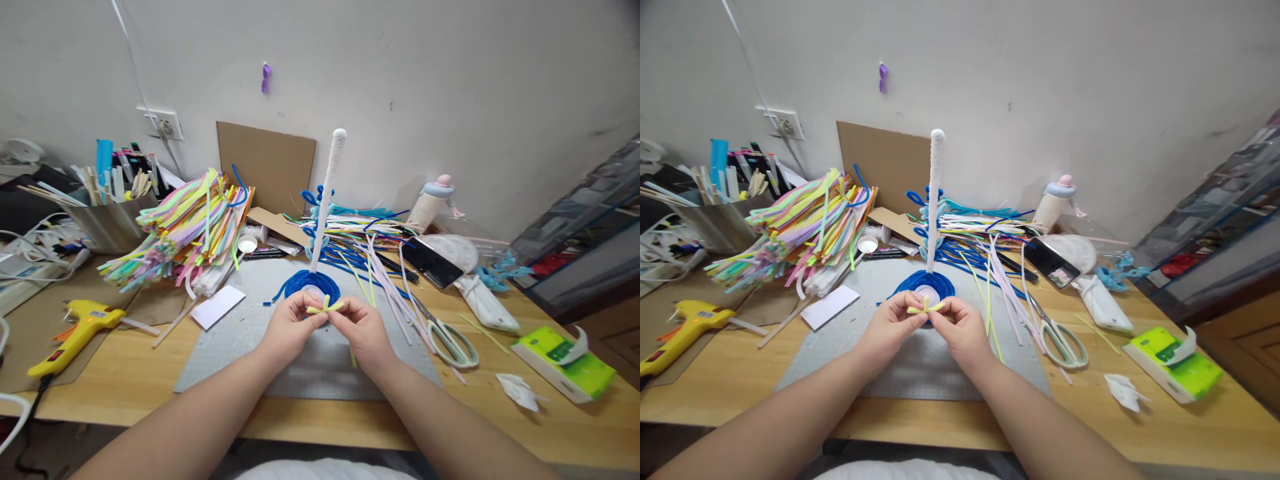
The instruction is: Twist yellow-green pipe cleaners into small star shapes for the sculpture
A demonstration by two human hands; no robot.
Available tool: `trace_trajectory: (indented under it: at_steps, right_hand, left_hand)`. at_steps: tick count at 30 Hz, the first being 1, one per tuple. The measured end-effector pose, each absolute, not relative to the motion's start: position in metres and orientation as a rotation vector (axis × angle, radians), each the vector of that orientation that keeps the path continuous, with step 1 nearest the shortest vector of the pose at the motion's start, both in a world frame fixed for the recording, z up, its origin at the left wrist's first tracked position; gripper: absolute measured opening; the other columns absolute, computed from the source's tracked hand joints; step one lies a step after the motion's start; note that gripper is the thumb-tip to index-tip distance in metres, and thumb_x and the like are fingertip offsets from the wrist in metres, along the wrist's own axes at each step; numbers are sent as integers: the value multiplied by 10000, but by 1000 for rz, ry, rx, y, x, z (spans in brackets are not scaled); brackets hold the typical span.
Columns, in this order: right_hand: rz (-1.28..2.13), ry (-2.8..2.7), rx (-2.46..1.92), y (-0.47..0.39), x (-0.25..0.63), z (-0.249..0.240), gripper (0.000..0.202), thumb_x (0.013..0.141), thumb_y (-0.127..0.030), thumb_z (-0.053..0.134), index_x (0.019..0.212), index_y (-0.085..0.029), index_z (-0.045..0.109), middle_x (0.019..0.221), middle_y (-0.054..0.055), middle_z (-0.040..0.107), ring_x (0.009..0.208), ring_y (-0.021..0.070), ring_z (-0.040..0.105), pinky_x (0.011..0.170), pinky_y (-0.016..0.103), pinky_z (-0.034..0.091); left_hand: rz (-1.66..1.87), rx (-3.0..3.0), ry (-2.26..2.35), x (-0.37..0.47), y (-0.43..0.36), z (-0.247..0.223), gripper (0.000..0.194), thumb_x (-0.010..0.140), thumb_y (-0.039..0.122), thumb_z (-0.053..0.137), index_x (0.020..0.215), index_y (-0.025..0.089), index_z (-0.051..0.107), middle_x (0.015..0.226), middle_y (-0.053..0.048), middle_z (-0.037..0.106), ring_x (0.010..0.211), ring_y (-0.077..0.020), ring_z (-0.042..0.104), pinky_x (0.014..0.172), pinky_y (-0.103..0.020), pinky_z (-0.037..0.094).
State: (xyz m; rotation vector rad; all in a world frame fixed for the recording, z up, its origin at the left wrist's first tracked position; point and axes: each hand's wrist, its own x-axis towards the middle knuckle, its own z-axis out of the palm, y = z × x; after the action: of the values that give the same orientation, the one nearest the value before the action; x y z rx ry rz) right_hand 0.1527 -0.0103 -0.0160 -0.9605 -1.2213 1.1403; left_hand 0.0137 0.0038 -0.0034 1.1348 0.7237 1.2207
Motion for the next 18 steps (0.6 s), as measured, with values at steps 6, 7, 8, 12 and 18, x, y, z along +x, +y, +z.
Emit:
trace_trajectory:
  at_steps: [6,7,8,12,18]
  right_hand:
    - [1240,-1332,-1061,-3,159,-18,159,699,-300,676,676,-157,610,621,-12,599,575,109,510,572,240,387]
    - [1285,-1354,-1061,-1,160,-17,151,701,-298,667,692,-154,620,631,-9,606,582,109,514,585,244,389]
    - [1329,-1372,-1061,0,162,-14,145,701,-294,658,708,-152,631,644,-5,614,592,109,517,599,247,392]
    - [1419,-1411,-1087,4,167,-6,112,687,-261,632,712,-152,644,641,-12,602,592,99,505,607,238,390]
    - [1446,-1426,-1113,5,173,1,124,701,-274,638,699,-161,588,543,-54,512,471,61,408,489,199,344]
  left_hand:
    - [983,1200,837,7,12,-9,262,627,340,727,757,137,623,642,17,571,467,-57,457,485,-204,380]
    - [951,1216,853,6,14,-11,272,628,356,722,749,130,633,631,10,577,459,-63,466,483,-212,389]
    - [928,1222,872,6,16,-13,283,625,370,720,735,122,640,625,0,588,465,-74,486,494,-224,407]
    - [919,1230,941,4,18,-14,294,613,380,727,704,113,644,605,-24,618,495,-102,533,525,-242,438]
    - [963,1097,854,2,16,-6,206,643,281,738,637,105,630,569,6,573,492,-44,468,479,-153,380]
